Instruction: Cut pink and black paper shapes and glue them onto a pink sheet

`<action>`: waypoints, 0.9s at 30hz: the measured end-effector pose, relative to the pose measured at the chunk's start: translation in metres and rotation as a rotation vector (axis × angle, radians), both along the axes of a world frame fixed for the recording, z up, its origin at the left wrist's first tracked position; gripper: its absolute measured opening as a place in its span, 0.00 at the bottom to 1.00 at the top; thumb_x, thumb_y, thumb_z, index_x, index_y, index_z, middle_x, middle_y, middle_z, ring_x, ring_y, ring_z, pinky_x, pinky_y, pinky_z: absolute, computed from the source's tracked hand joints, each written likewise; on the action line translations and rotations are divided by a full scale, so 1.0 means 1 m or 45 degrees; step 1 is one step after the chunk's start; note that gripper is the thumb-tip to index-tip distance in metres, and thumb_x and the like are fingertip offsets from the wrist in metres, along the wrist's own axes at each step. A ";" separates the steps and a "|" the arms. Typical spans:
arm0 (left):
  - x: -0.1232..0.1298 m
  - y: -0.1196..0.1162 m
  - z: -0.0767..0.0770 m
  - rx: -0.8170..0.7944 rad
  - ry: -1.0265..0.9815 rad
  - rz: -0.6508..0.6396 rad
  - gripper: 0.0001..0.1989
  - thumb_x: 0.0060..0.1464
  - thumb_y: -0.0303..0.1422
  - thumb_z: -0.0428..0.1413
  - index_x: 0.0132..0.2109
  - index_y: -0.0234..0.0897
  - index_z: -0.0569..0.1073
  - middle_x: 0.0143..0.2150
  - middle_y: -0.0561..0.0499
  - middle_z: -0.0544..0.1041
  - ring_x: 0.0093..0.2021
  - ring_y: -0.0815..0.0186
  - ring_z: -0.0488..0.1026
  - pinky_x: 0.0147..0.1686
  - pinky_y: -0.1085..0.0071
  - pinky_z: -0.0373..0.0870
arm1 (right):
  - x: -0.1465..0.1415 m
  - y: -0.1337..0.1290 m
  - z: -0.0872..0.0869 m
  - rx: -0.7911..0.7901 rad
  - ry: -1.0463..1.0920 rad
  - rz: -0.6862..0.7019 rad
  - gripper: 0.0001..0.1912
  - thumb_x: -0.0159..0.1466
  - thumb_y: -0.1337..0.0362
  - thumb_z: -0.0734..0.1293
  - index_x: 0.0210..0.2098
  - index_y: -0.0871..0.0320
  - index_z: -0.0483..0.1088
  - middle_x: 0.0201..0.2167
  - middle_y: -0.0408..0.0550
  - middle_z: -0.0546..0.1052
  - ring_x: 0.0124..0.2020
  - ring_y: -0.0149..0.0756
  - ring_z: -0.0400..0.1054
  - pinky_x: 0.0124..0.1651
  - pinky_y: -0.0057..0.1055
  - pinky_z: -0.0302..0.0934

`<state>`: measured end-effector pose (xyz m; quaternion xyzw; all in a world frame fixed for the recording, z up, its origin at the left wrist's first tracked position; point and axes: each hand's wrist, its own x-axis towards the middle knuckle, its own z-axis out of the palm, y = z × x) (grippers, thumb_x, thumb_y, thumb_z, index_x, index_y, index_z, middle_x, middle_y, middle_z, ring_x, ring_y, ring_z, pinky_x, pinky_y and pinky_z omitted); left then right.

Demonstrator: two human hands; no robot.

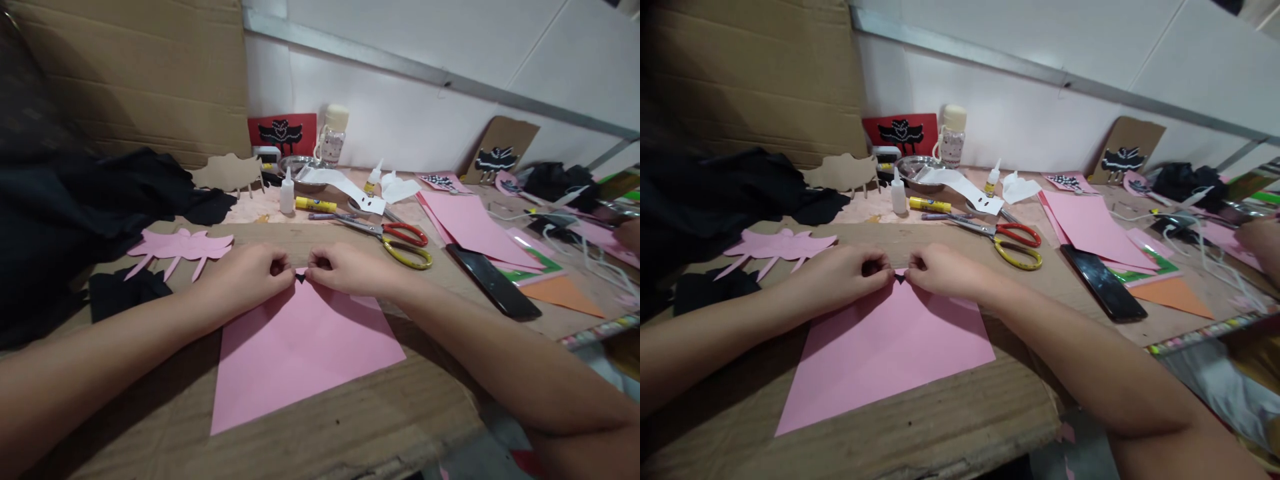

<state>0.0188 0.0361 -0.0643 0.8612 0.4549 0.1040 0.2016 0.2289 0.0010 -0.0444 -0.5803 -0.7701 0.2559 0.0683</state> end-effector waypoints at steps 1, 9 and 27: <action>0.000 0.000 0.000 0.004 -0.001 -0.002 0.14 0.57 0.44 0.53 0.32 0.42 0.78 0.31 0.48 0.83 0.31 0.57 0.74 0.30 0.64 0.58 | 0.000 0.000 0.000 0.002 -0.002 0.001 0.09 0.68 0.58 0.66 0.34 0.55 0.71 0.31 0.45 0.78 0.30 0.35 0.67 0.29 0.32 0.51; 0.001 -0.002 0.000 0.001 0.007 -0.013 0.13 0.57 0.42 0.52 0.33 0.42 0.77 0.33 0.47 0.82 0.32 0.56 0.74 0.31 0.63 0.57 | -0.004 -0.001 0.001 0.045 -0.061 -0.004 0.09 0.69 0.59 0.65 0.33 0.56 0.70 0.30 0.45 0.78 0.30 0.35 0.67 0.29 0.32 0.50; 0.007 -0.004 0.001 0.050 0.091 -0.052 0.10 0.55 0.38 0.51 0.32 0.43 0.76 0.33 0.48 0.82 0.34 0.55 0.75 0.32 0.63 0.59 | -0.004 -0.002 -0.004 0.102 -0.104 0.005 0.07 0.67 0.63 0.64 0.35 0.57 0.71 0.29 0.44 0.78 0.29 0.33 0.66 0.29 0.30 0.49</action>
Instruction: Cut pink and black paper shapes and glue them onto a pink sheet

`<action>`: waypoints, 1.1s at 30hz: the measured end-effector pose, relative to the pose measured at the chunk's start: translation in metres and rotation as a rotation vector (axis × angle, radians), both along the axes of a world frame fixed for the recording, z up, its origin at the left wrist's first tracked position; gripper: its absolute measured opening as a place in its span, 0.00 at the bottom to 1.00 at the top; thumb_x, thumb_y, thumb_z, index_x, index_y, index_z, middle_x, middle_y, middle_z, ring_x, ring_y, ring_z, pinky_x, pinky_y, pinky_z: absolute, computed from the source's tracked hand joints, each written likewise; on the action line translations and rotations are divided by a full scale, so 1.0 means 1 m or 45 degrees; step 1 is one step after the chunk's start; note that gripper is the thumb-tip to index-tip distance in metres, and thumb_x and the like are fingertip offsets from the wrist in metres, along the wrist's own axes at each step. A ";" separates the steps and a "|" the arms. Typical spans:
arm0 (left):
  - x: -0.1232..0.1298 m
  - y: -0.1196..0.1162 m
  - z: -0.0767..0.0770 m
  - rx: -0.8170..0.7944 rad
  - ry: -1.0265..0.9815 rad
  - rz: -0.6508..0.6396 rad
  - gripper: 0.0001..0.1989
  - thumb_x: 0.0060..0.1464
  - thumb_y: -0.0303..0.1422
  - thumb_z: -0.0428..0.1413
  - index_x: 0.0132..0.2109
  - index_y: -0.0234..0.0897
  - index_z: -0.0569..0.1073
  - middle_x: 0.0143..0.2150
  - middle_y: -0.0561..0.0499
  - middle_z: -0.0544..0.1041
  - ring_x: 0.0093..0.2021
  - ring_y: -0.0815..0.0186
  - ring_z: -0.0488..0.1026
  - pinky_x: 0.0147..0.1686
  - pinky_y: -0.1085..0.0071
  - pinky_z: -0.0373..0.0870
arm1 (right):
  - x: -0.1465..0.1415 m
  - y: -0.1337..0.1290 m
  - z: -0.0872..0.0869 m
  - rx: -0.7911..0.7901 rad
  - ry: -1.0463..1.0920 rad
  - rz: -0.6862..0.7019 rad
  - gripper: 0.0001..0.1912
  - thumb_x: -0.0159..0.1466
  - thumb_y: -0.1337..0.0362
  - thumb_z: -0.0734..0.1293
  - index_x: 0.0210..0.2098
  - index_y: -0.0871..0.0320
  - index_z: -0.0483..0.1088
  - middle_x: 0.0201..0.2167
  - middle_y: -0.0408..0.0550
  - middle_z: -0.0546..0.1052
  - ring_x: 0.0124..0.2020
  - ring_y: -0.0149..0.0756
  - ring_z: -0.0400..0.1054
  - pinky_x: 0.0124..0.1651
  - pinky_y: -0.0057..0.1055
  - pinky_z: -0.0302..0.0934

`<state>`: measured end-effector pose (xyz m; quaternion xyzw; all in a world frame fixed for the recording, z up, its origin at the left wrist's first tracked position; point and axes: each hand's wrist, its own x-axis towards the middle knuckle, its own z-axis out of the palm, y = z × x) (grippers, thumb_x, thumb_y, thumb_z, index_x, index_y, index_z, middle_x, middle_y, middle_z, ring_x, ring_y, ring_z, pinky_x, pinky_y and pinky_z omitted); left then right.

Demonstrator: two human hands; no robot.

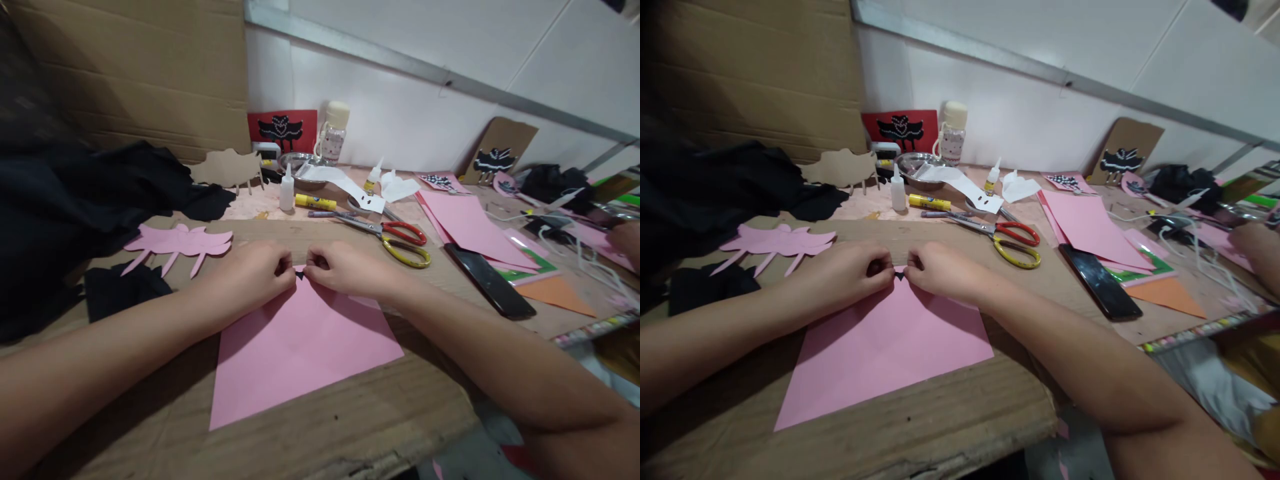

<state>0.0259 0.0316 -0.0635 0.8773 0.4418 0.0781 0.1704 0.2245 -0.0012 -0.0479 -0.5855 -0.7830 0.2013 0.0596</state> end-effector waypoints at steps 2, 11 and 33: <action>0.000 0.000 -0.002 0.028 -0.006 0.000 0.10 0.55 0.37 0.52 0.32 0.43 0.76 0.33 0.48 0.81 0.34 0.55 0.75 0.32 0.63 0.58 | 0.000 0.000 0.000 0.005 -0.001 -0.007 0.06 0.67 0.63 0.64 0.35 0.57 0.72 0.29 0.44 0.78 0.29 0.33 0.67 0.29 0.30 0.49; -0.008 -0.003 0.004 0.032 0.029 0.050 0.10 0.62 0.41 0.56 0.40 0.41 0.75 0.36 0.48 0.82 0.35 0.56 0.78 0.31 0.64 0.61 | 0.001 -0.004 0.011 -0.029 0.007 -0.043 0.12 0.70 0.57 0.66 0.34 0.57 0.73 0.31 0.45 0.80 0.30 0.34 0.68 0.29 0.30 0.50; -0.033 -0.078 -0.027 0.427 0.391 -0.449 0.21 0.54 0.25 0.56 0.54 0.44 0.79 0.73 0.36 0.71 0.37 0.55 0.83 0.26 0.65 0.74 | 0.029 -0.049 -0.018 0.496 -0.096 0.495 0.17 0.78 0.66 0.60 0.63 0.67 0.69 0.36 0.52 0.76 0.36 0.43 0.65 0.39 0.40 0.60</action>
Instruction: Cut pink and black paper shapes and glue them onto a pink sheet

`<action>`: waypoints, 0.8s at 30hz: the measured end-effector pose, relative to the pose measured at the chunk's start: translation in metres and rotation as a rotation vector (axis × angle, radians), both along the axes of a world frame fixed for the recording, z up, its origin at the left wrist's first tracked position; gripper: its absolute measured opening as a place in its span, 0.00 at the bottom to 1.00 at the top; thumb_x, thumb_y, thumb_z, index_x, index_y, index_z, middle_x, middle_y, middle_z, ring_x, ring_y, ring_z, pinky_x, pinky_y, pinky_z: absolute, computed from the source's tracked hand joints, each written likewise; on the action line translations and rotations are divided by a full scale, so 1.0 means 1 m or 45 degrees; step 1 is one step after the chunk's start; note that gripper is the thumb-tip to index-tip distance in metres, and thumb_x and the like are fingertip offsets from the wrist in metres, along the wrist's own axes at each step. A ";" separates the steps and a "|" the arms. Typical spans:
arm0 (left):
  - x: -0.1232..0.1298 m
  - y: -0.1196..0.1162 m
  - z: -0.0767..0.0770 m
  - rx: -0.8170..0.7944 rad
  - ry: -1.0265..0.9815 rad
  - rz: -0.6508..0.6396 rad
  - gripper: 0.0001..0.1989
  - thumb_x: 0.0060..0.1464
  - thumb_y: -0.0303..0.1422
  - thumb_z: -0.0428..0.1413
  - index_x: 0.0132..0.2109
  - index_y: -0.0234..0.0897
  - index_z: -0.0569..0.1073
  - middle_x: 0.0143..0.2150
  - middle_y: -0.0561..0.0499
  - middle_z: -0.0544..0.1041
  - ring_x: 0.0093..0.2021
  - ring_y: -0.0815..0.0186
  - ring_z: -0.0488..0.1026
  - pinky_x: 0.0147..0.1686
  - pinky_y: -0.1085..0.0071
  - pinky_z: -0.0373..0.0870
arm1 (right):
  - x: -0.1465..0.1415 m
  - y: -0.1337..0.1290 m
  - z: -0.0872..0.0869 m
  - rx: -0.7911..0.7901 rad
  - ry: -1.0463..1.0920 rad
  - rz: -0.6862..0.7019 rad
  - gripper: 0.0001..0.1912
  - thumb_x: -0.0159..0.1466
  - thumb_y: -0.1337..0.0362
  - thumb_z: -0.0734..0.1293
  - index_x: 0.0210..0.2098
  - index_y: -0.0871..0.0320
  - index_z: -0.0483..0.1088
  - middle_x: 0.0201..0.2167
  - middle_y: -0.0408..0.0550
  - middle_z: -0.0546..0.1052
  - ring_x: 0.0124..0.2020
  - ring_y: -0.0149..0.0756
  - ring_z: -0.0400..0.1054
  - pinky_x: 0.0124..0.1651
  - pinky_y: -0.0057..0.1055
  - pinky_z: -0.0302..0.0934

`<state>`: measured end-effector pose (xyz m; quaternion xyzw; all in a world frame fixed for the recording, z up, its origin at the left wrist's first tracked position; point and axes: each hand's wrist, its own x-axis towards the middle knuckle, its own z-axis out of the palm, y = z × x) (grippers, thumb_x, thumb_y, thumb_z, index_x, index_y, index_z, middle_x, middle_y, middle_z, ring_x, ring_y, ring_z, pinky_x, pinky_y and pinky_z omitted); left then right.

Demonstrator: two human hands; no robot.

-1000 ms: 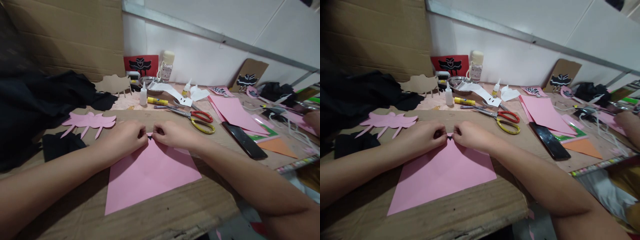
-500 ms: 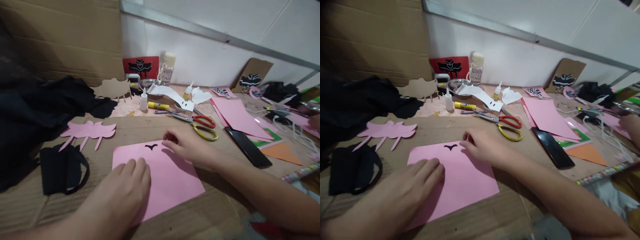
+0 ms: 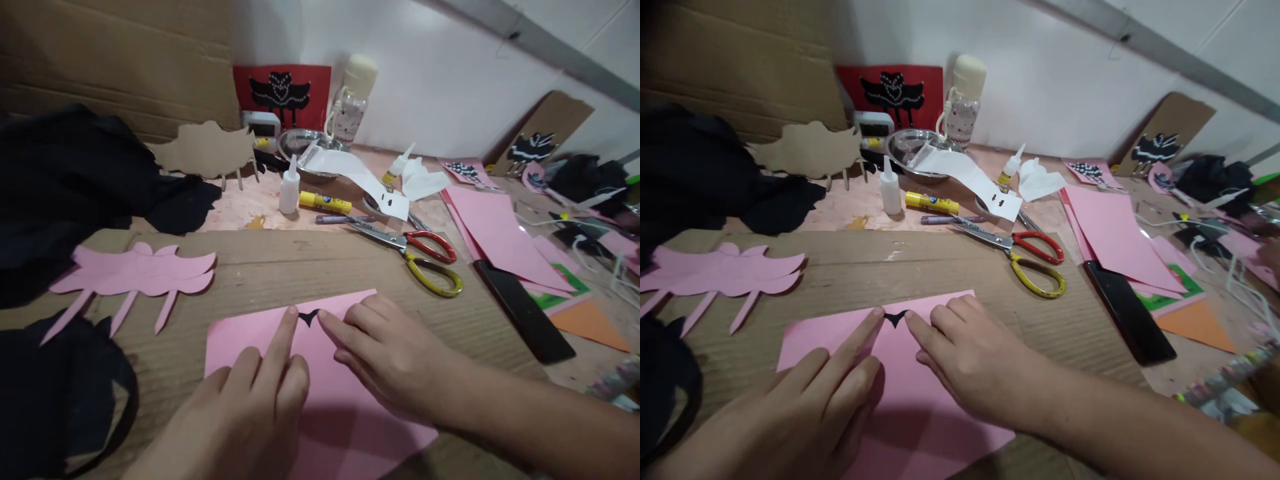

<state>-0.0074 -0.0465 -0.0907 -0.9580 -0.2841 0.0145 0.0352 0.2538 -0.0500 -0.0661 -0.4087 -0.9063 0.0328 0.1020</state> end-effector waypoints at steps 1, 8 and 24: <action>-0.001 -0.001 -0.002 -0.017 -0.008 0.013 0.22 0.55 0.26 0.56 0.56 0.44 0.79 0.74 0.37 0.70 0.38 0.55 0.83 0.26 0.65 0.74 | 0.000 -0.001 0.000 -0.008 -0.019 -0.002 0.18 0.78 0.67 0.60 0.64 0.67 0.69 0.37 0.52 0.76 0.36 0.43 0.66 0.40 0.41 0.61; 0.000 -0.003 -0.002 -0.010 -0.029 0.030 0.23 0.58 0.26 0.54 0.59 0.42 0.79 0.74 0.35 0.68 0.36 0.56 0.82 0.26 0.65 0.72 | 0.000 -0.001 -0.004 0.013 -0.072 0.024 0.20 0.79 0.68 0.57 0.66 0.70 0.66 0.38 0.53 0.76 0.38 0.44 0.66 0.41 0.43 0.62; 0.006 -0.008 0.010 0.111 0.105 0.020 0.25 0.59 0.26 0.55 0.61 0.46 0.79 0.73 0.38 0.71 0.34 0.56 0.81 0.24 0.62 0.77 | -0.001 -0.001 -0.003 -0.062 -0.070 -0.025 0.22 0.79 0.65 0.60 0.68 0.68 0.65 0.39 0.54 0.77 0.38 0.45 0.67 0.43 0.43 0.64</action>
